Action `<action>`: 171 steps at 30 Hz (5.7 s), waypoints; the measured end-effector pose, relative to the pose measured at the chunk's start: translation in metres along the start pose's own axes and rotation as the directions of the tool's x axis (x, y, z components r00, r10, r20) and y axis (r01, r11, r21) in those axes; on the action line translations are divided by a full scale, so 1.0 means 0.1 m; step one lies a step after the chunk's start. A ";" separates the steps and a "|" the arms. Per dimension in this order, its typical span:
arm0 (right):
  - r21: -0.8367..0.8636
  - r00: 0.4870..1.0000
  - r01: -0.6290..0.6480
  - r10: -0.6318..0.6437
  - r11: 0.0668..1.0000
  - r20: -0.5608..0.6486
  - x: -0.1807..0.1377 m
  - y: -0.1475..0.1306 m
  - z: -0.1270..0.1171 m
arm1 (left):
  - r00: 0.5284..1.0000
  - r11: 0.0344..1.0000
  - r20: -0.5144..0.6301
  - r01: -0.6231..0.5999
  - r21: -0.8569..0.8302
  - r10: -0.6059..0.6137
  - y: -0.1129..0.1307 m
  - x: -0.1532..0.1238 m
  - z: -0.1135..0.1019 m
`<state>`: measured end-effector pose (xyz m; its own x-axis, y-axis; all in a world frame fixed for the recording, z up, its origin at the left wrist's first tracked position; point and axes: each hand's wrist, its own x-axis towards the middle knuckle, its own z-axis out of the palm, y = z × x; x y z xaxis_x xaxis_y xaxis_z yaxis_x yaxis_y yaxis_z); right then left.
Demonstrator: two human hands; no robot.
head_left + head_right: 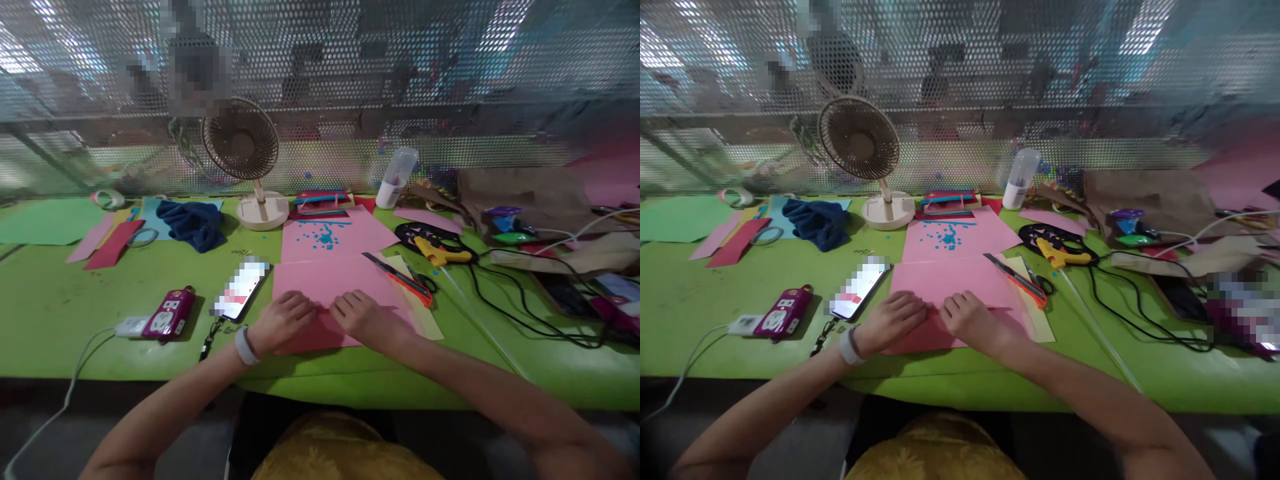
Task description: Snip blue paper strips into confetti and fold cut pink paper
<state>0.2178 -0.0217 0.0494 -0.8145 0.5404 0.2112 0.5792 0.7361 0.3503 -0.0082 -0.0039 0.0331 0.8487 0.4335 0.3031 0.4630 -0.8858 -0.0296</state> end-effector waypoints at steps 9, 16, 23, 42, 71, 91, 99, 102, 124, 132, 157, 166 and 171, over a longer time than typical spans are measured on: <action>0.009 0.988 0.032 -0.031 0.999 -0.153 -0.08 -0.12 0.30 | 0.992 0.996 0.125 0.003 0.095 -0.015 0.03 0.00 0.26; 0.023 0.982 0.045 -0.039 0.999 -0.186 -0.09 -0.16 0.37 | 0.977 0.991 0.213 -0.046 0.125 0.019 0.08 0.07 0.23; -0.007 0.996 -0.019 0.019 1.000 -0.090 -0.52 0.01 0.23 | 0.964 0.991 0.266 -0.053 0.121 0.019 0.07 0.05 0.23; 0.056 1.000 -0.017 0.016 0.998 0.015 -0.22 -0.03 0.22 | 0.973 0.989 0.232 -0.017 0.148 -0.018 0.10 0.17 0.25; 0.079 0.993 0.024 -0.015 0.997 -0.113 -0.30 0.10 0.39 | 0.966 0.963 -0.170 0.220 0.157 -0.193 -0.10 -0.38 -0.13; 0.703 0.889 -0.422 0.414 0.573 0.197 -0.27 0.33 0.56 | 0.829 0.624 0.258 0.547 -0.558 -0.496 -0.19 0.19 0.21; 0.690 0.845 -0.517 0.432 0.507 0.315 -0.25 0.38 0.53 | 0.813 0.624 0.335 0.580 -0.523 -0.476 -0.28 0.15 0.13; 0.679 0.834 -0.538 0.432 0.500 0.342 -0.24 0.39 0.51 | 0.795 0.662 0.384 0.605 -0.443 -0.470 -0.35 0.10 0.07; 0.710 0.796 -0.576 0.476 0.406 0.374 -0.22 0.37 0.49 | 0.970 0.973 0.109 0.224 -0.056 -0.217 0.50 0.21 0.44; 0.689 0.793 -0.589 0.462 0.421 0.396 -0.21 0.39 0.47 | 0.948 0.950 0.111 0.306 -0.065 -0.297 0.52 0.21 0.46; 0.595 0.849 -0.529 0.387 0.606 0.361 -0.72 0.79 0.52 | 0.932 0.938 0.116 0.345 0.008 -0.344 0.57 0.23 0.47; 0.440 0.817 -0.575 0.457 0.690 0.351 -0.93 0.87 0.43 | 0.927 0.937 0.141 0.348 0.015 -0.346 0.57 0.23 0.46; 0.288 0.799 -0.601 0.547 0.745 0.251 -0.99 0.83 0.24 | 0.932 0.941 0.129 0.339 0.018 -0.338 0.57 0.23 0.47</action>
<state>0.3472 -0.0049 0.0358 -0.3253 0.9365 0.1309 0.9310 0.3414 -0.1290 0.0494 -0.0368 -0.0064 0.6674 0.7251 0.1697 0.7278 -0.6834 0.0574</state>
